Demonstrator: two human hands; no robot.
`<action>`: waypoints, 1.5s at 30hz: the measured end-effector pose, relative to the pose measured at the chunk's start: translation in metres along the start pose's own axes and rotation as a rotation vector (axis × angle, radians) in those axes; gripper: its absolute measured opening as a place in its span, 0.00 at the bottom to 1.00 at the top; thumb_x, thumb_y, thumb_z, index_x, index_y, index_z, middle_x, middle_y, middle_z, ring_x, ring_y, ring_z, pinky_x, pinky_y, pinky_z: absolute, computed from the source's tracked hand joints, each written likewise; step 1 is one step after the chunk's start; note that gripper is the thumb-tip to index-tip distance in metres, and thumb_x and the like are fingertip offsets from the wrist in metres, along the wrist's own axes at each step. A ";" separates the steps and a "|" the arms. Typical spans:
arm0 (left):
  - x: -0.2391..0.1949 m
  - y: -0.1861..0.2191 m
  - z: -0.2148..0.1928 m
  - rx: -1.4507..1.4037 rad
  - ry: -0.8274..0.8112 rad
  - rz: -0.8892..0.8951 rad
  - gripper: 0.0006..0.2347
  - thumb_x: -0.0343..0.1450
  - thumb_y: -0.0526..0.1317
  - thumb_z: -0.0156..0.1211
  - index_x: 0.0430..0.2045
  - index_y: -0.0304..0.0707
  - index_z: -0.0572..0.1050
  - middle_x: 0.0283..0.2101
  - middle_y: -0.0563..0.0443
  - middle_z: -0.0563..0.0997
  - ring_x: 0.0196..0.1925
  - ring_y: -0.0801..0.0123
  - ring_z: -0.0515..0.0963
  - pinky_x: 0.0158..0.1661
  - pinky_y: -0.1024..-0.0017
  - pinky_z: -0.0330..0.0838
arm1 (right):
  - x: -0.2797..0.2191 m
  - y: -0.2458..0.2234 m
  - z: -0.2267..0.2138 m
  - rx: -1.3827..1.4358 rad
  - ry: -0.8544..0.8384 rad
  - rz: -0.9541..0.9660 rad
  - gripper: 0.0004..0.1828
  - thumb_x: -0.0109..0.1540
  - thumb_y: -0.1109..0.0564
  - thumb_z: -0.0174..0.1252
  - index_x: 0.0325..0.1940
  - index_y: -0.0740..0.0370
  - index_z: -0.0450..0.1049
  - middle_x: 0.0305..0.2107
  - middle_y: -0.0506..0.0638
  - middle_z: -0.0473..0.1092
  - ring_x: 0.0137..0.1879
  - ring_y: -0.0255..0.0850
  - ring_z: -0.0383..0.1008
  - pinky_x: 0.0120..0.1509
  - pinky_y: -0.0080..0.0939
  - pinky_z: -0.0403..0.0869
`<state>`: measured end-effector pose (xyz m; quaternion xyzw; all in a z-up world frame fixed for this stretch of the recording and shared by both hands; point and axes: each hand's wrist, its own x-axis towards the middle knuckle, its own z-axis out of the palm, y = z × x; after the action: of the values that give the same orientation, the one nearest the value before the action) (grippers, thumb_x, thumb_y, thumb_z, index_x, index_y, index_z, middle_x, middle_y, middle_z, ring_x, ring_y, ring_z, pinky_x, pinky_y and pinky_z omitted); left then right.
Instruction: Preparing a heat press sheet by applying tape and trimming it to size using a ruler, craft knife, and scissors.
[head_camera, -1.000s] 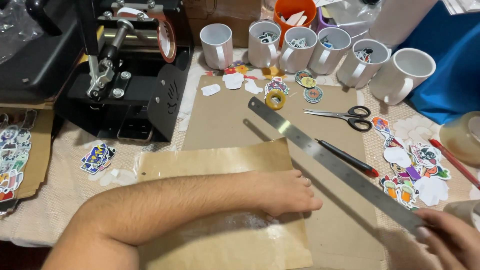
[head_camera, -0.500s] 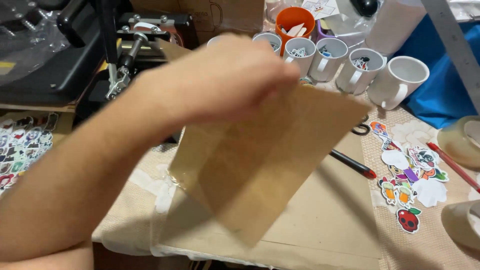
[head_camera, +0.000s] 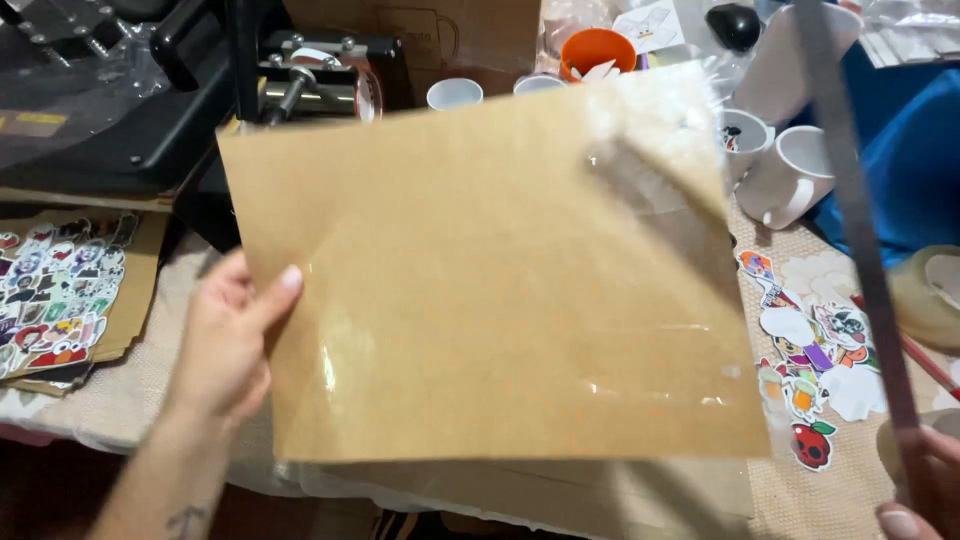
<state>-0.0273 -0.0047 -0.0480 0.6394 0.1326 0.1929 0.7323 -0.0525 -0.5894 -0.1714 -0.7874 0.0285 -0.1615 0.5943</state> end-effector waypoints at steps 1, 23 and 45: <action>-0.016 -0.024 -0.009 -0.094 0.114 -0.205 0.15 0.69 0.29 0.54 0.50 0.33 0.71 0.53 0.39 0.81 0.51 0.60 0.80 0.53 0.62 0.76 | -0.025 -0.015 0.033 0.009 0.002 0.002 0.43 0.53 0.71 0.47 0.76 0.70 0.57 0.58 0.69 0.67 0.59 0.57 0.70 0.63 0.48 0.67; -0.120 -0.100 -0.047 1.445 0.476 0.257 0.40 0.61 0.49 0.68 0.67 0.28 0.60 0.59 0.31 0.63 0.56 0.35 0.73 0.41 0.39 0.74 | -0.060 0.029 0.114 -0.887 -0.469 0.310 0.41 0.47 0.40 0.69 0.66 0.27 0.71 0.39 0.44 0.80 0.51 0.34 0.80 0.58 0.31 0.72; 0.023 -0.176 0.125 1.373 -0.586 0.490 0.46 0.68 0.70 0.50 0.68 0.23 0.51 0.73 0.33 0.54 0.75 0.48 0.50 0.70 0.50 0.36 | -0.083 0.074 0.131 -1.131 -0.313 -0.617 0.27 0.58 0.40 0.57 0.60 0.47 0.75 0.36 0.37 0.71 0.27 0.32 0.74 0.24 0.34 0.69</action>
<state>0.0679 -0.1235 -0.2019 0.9848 -0.1213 0.0471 0.1152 -0.0826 -0.4698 -0.2914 -0.9643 -0.2043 -0.1681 0.0131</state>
